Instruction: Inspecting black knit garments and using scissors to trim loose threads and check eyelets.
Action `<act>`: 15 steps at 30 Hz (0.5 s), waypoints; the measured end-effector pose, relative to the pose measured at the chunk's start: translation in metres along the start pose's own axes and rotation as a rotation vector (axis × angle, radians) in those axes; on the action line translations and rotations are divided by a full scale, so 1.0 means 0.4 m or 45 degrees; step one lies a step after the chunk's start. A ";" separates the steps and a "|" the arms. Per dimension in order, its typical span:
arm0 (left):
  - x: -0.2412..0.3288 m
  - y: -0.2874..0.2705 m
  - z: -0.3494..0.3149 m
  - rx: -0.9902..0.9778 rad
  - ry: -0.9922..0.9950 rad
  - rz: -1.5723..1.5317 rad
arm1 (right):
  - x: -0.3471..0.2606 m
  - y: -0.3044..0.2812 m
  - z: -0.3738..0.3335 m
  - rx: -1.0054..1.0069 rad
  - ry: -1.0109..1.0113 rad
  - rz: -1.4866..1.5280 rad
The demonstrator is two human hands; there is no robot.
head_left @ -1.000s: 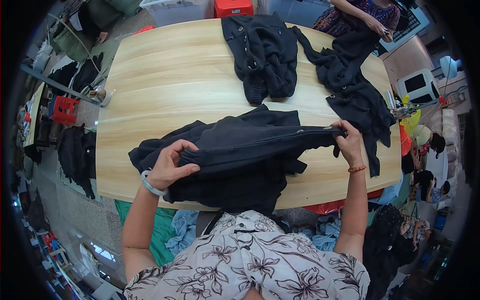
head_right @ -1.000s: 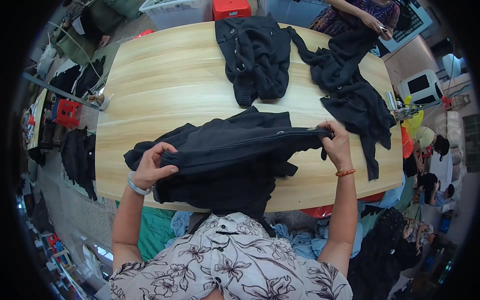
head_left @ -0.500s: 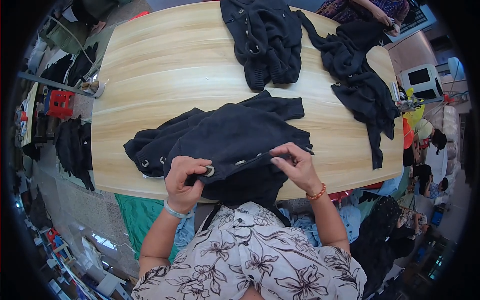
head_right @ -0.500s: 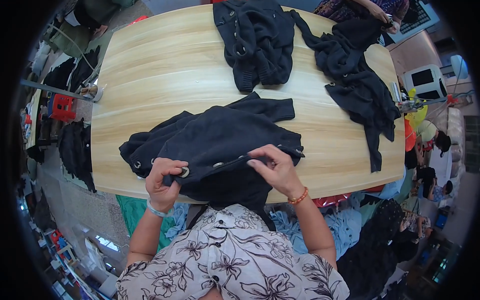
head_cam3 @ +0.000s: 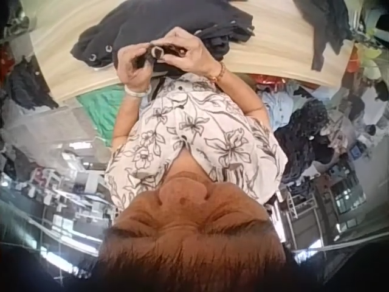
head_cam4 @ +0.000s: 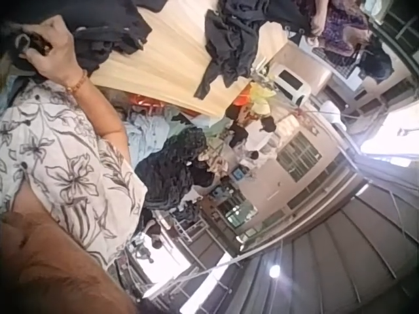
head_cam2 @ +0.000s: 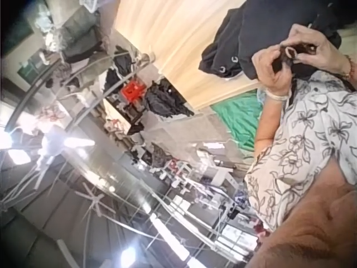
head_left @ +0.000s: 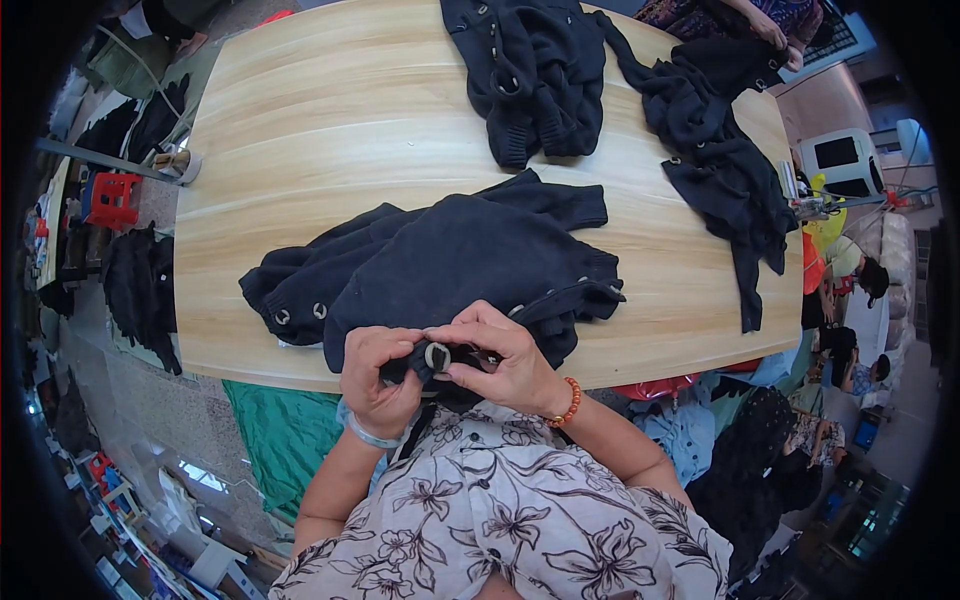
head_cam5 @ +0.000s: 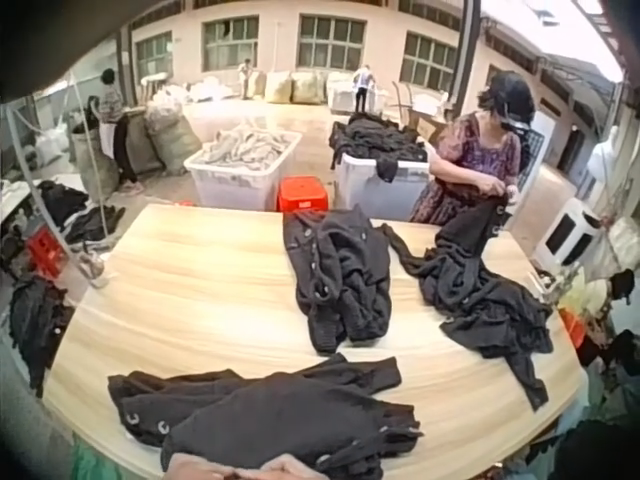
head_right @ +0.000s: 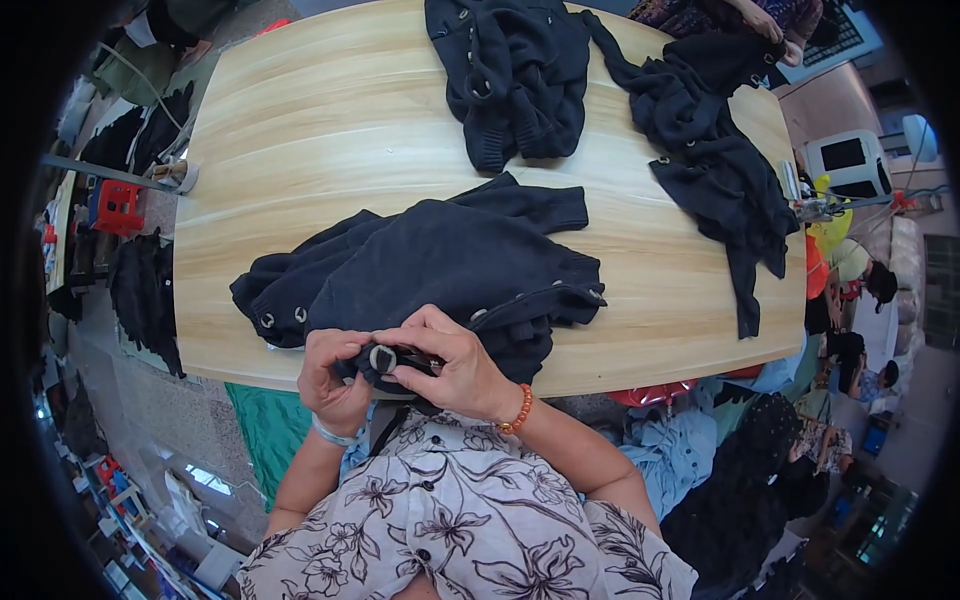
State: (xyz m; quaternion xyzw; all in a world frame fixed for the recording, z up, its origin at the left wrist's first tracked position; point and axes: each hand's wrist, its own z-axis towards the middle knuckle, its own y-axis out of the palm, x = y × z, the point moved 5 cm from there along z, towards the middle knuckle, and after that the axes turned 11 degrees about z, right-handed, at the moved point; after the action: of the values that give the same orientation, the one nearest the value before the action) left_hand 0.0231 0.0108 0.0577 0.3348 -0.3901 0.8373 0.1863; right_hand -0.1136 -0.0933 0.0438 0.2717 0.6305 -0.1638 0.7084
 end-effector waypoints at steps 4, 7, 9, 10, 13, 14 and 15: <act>0.001 0.001 0.002 0.003 -0.009 -0.010 | 0.010 -0.001 0.000 -0.009 0.061 0.091; 0.005 0.003 0.000 -0.075 -0.057 -0.016 | 0.010 -0.005 -0.002 -0.013 0.024 0.138; 0.001 0.009 -0.004 -0.075 -0.155 -0.162 | 0.006 -0.008 -0.002 -0.011 0.054 0.128; 0.003 0.012 -0.004 -0.074 -0.156 -0.162 | 0.007 -0.008 -0.001 -0.013 0.054 0.127; -0.002 0.014 -0.003 -0.050 -0.177 -0.216 | -0.005 -0.008 -0.003 0.018 -0.122 0.070; -0.006 0.015 -0.005 -0.064 -0.175 -0.208 | -0.003 -0.008 -0.005 0.037 -0.126 0.062; -0.007 0.017 -0.003 -0.078 -0.171 -0.200 | 0.000 -0.010 -0.007 0.056 -0.131 0.053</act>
State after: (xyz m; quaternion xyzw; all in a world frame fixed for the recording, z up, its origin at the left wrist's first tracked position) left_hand 0.0206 0.0074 0.0514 0.4138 -0.3996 0.7835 0.2350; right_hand -0.1181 -0.0948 0.0429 0.2915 0.5838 -0.1768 0.7369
